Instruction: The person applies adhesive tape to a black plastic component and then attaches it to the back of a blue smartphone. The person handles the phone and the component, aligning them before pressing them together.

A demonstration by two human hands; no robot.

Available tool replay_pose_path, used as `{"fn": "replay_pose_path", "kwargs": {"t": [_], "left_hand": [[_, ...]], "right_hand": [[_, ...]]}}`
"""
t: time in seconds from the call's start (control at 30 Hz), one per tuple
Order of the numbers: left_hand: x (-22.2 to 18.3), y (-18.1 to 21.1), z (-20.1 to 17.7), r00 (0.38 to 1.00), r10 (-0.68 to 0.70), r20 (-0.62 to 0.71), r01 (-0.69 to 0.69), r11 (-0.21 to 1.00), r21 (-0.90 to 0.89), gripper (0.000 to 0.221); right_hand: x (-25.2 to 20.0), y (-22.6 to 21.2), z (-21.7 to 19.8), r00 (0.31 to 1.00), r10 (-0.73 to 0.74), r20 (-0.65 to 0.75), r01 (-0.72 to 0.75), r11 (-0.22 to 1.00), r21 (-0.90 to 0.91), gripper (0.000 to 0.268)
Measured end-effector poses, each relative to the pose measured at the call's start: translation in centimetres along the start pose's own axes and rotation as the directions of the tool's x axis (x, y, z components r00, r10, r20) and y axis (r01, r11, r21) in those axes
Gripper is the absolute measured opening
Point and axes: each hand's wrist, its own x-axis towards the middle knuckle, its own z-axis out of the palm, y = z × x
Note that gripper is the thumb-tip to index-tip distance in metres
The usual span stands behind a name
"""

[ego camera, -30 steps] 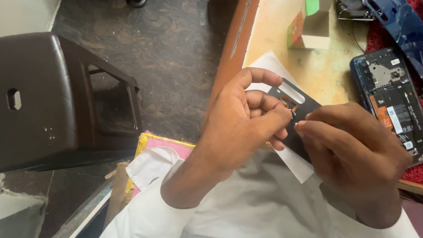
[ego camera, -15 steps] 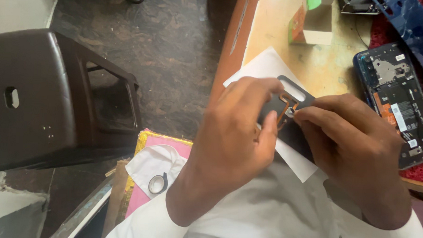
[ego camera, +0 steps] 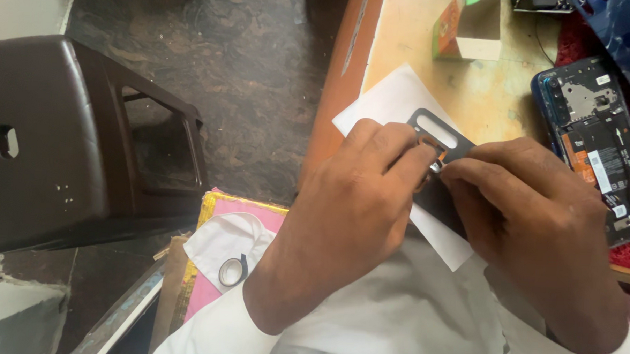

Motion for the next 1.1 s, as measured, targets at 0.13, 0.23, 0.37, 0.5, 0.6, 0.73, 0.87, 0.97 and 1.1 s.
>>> {"fn": "replay_pose_path", "kwargs": {"t": [0.13, 0.23, 0.37, 0.5, 0.6, 0.73, 0.87, 0.97, 1.1], "left_hand": [[-0.1, -0.1, -0.1, 0.999, 0.014, 0.040, -0.015, 1.000, 0.025, 0.034], [-0.1, -0.2, -0.1, 0.999, 0.021, 0.037, -0.021, 1.000, 0.017, 0.034], [0.0, -0.3, -0.1, 1.000, 0.015, 0.021, -0.015, 1.000, -0.007, 0.032], [0.0, -0.4, -0.1, 1.000, -0.010, 0.028, 0.012, 0.999, -0.044, 0.034], [0.0, -0.4, -0.2, 1.000, -0.005, 0.017, 0.006, 0.999, -0.053, 0.033], [-0.2, -0.5, -0.2, 0.999, -0.005, 0.032, 0.007, 0.998, -0.061, 0.032], [-0.2, -0.7, -0.3, 1.000, -0.001, 0.028, 0.003, 0.997, -0.077, 0.030], [-0.1, -0.8, -0.4, 1.000, 0.002, 0.023, 0.000, 0.997, -0.075, 0.030], [0.3, -0.9, -1.0, 0.999, -0.001, 0.032, 0.005, 0.993, -0.118, 0.028]], "right_hand": [[0.3, -0.3, -0.3, 1.000, -0.003, 0.015, 0.003, 1.000, -0.009, 0.013], [0.5, -0.4, -0.3, 1.000, -0.001, 0.019, 0.001, 1.000, -0.013, 0.013], [0.5, -0.5, -0.3, 1.000, 0.006, 0.025, -0.006, 1.000, -0.005, 0.013], [0.6, -0.7, -0.3, 1.000, 0.018, 0.023, -0.017, 1.000, -0.012, 0.013], [0.9, -1.0, -0.3, 0.999, 0.027, 0.028, -0.027, 1.000, -0.014, 0.013], [1.1, -1.8, -0.6, 0.996, 0.076, 0.037, -0.075, 0.997, -0.015, 0.014], [1.2, -2.7, -0.7, 0.992, 0.124, 0.033, -0.122, 0.992, -0.036, 0.015], [1.2, -3.1, -0.4, 0.986, 0.166, 0.007, -0.166, 0.986, -0.036, 0.013], [1.1, -3.6, 0.1, 0.984, 0.171, -0.041, -0.173, 0.984, -0.052, 0.013]]}}
